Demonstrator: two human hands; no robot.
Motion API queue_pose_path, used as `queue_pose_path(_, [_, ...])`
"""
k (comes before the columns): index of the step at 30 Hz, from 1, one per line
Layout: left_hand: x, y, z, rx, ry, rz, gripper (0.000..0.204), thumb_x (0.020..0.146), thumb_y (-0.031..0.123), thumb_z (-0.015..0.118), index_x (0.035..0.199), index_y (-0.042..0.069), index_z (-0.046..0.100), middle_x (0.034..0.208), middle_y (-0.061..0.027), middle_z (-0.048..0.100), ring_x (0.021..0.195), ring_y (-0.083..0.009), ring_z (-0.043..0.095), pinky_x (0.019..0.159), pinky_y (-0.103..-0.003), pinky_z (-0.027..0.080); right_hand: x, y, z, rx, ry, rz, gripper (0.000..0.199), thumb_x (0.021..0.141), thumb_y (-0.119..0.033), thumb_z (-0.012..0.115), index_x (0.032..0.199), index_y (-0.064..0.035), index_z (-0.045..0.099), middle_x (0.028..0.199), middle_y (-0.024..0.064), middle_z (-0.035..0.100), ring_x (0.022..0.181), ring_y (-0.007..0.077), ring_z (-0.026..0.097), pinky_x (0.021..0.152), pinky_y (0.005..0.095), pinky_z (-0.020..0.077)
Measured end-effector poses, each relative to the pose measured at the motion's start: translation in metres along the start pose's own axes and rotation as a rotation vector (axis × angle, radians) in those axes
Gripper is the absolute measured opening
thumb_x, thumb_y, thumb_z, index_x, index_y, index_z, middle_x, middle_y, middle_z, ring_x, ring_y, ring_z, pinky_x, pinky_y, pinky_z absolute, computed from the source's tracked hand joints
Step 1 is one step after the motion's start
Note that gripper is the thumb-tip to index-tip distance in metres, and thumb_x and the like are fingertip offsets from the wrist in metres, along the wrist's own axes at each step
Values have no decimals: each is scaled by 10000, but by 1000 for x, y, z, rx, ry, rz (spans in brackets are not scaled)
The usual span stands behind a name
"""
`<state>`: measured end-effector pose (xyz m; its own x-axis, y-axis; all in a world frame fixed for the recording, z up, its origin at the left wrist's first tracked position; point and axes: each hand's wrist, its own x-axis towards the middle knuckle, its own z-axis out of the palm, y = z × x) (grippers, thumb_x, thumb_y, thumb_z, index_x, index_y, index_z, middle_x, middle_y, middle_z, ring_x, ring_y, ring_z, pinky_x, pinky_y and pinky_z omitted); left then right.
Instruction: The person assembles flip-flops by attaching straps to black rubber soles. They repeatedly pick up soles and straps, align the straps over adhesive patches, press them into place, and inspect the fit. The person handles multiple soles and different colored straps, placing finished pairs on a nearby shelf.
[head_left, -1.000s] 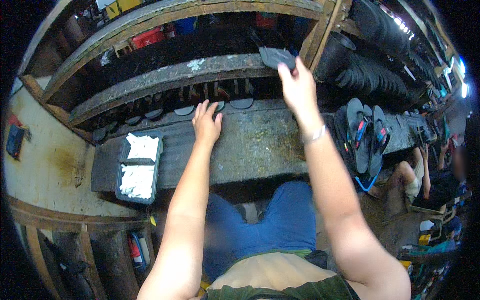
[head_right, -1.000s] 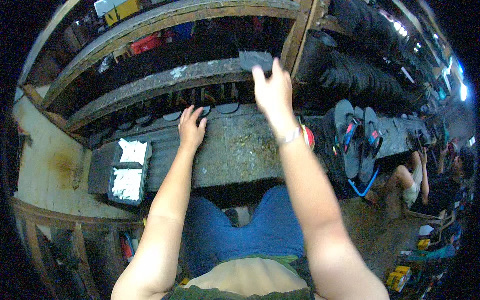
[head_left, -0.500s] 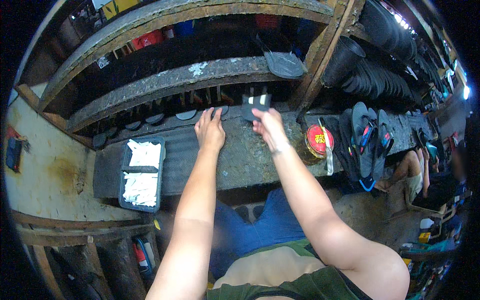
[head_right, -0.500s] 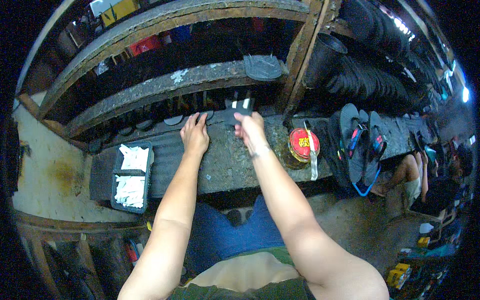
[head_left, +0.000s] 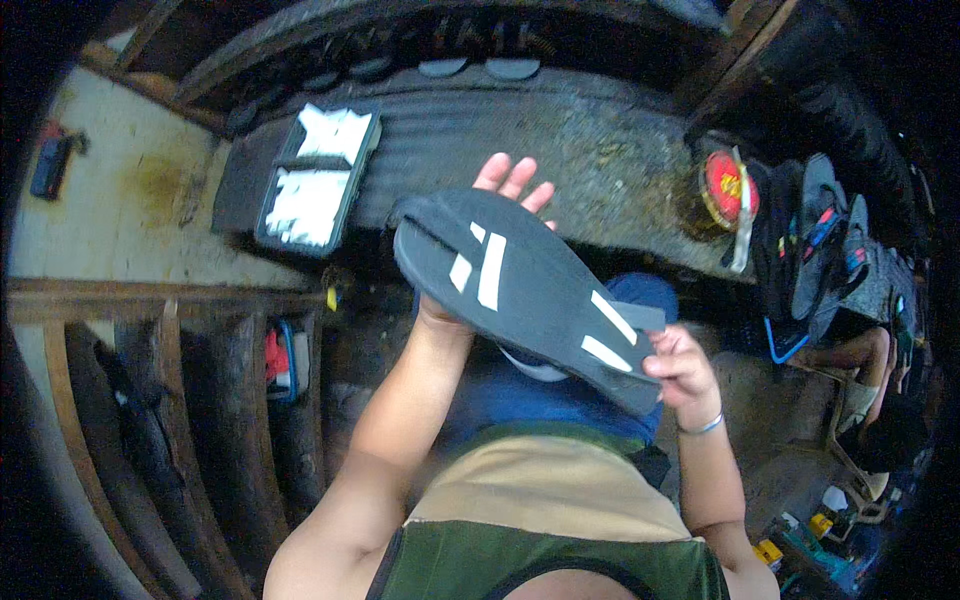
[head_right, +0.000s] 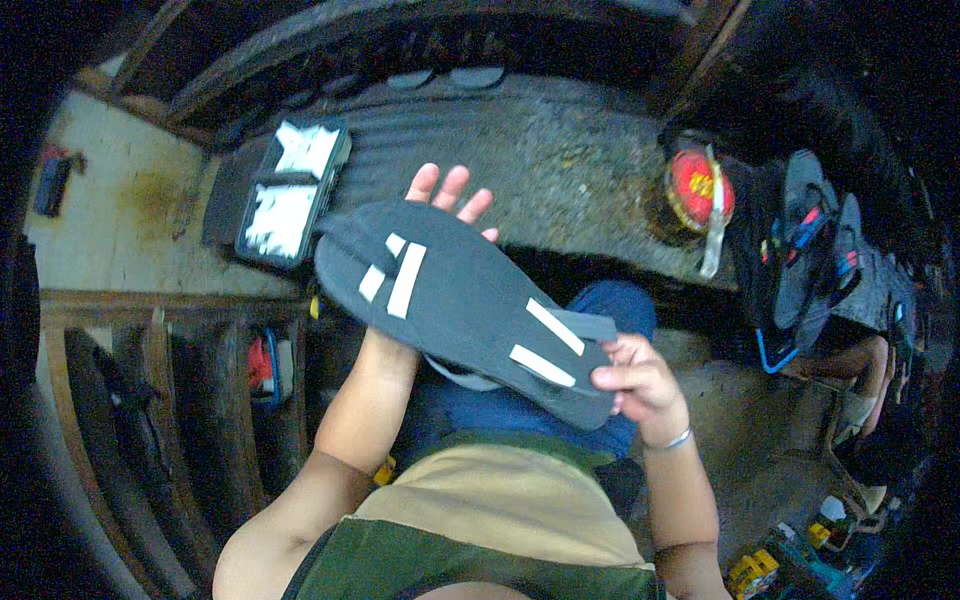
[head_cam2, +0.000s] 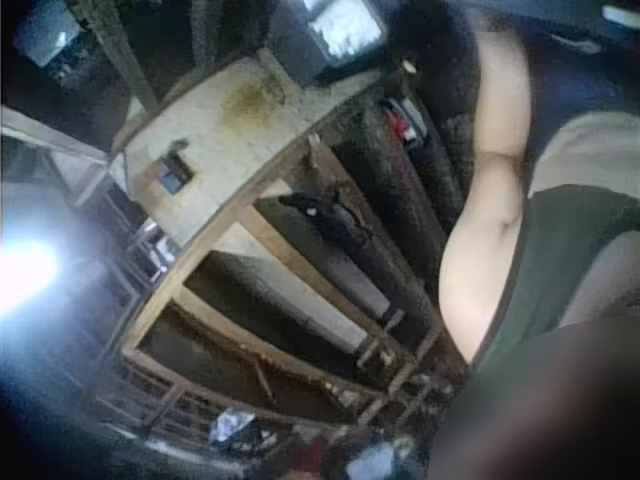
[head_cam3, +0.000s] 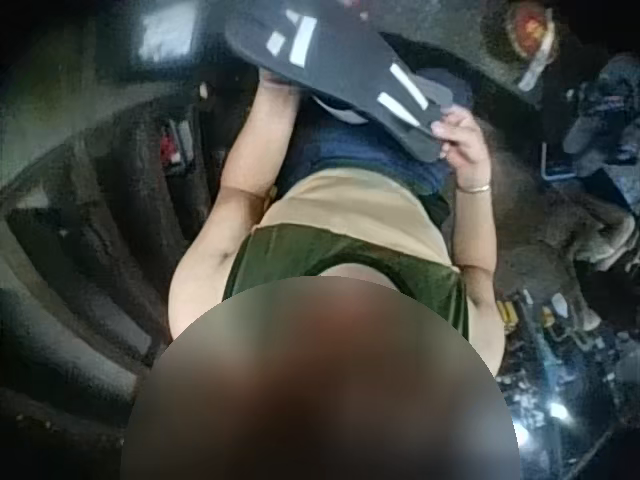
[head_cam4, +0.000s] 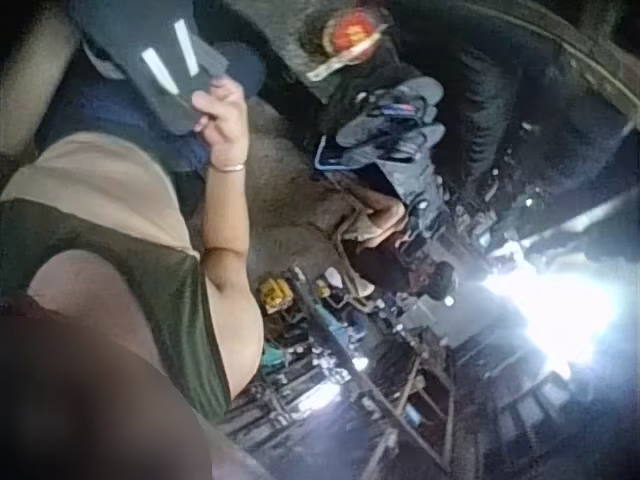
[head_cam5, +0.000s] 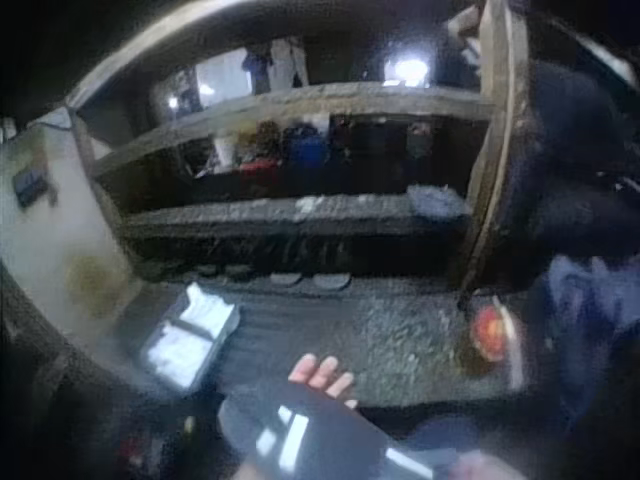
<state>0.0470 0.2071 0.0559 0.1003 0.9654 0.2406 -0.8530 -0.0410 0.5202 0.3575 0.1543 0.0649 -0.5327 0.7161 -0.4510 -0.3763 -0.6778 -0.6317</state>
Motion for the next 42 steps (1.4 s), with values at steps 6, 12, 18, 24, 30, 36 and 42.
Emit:
queue_pose_path(6, [-55,42,37,459,-298,395,214,918,229,750,1003,37,704,1071,-209,745,1130,-426,699,1014,-531,542,47,15,-4,-111,20,-29,443,910,-177,777,1300,-8,652,1147,81,722,984,200,704,886,332,579])
queue_pose_path(12, [-101,48,41,965,-188,588,274,840,196,837,1001,36,684,1023,-190,768,1017,-380,746,996,-546,538,-3,-2,77,-823,85,-882,421,837,-136,836,1212,-17,687,1125,90,710,1012,224,684,887,336,560])
queue_pose_path(18, [-105,32,52,1059,-319,552,300,821,178,834,1034,51,665,1007,-183,770,1012,-367,745,1034,-567,501,-29,19,120,-1230,-91,-1343,333,683,60,776,1002,-19,724,1019,138,724,904,323,712,822,428,592])
queue_pose_path(24, [-121,24,66,1200,-315,461,229,735,153,858,928,70,763,960,-79,768,951,-307,745,1008,-511,507,-28,31,97,-1282,-139,-1367,330,699,66,778,1005,-19,686,997,134,724,856,311,714,785,443,602])
queue_pose_path(30, [-139,12,65,1237,-321,284,153,750,132,827,890,93,780,929,-61,773,951,-270,750,1032,-505,496,-59,30,116,-1115,-144,-1159,374,707,-56,865,1046,-55,708,1046,86,712,988,267,684,912,437,534])
queue_pose_path(36, [-174,14,64,1164,-508,-45,177,699,94,789,869,134,822,929,-41,778,956,-263,751,1089,-522,467,-55,21,103,-526,-13,-295,251,885,-92,790,1088,33,710,955,113,759,882,159,736,835,306,587])
queue_pose_path(42, [-195,18,66,1183,-547,-185,232,641,73,782,864,136,797,1015,-22,755,1145,-297,691,1069,-546,446,51,38,43,-992,-187,-92,216,838,-155,851,986,-6,796,917,65,771,834,126,686,804,288,544])
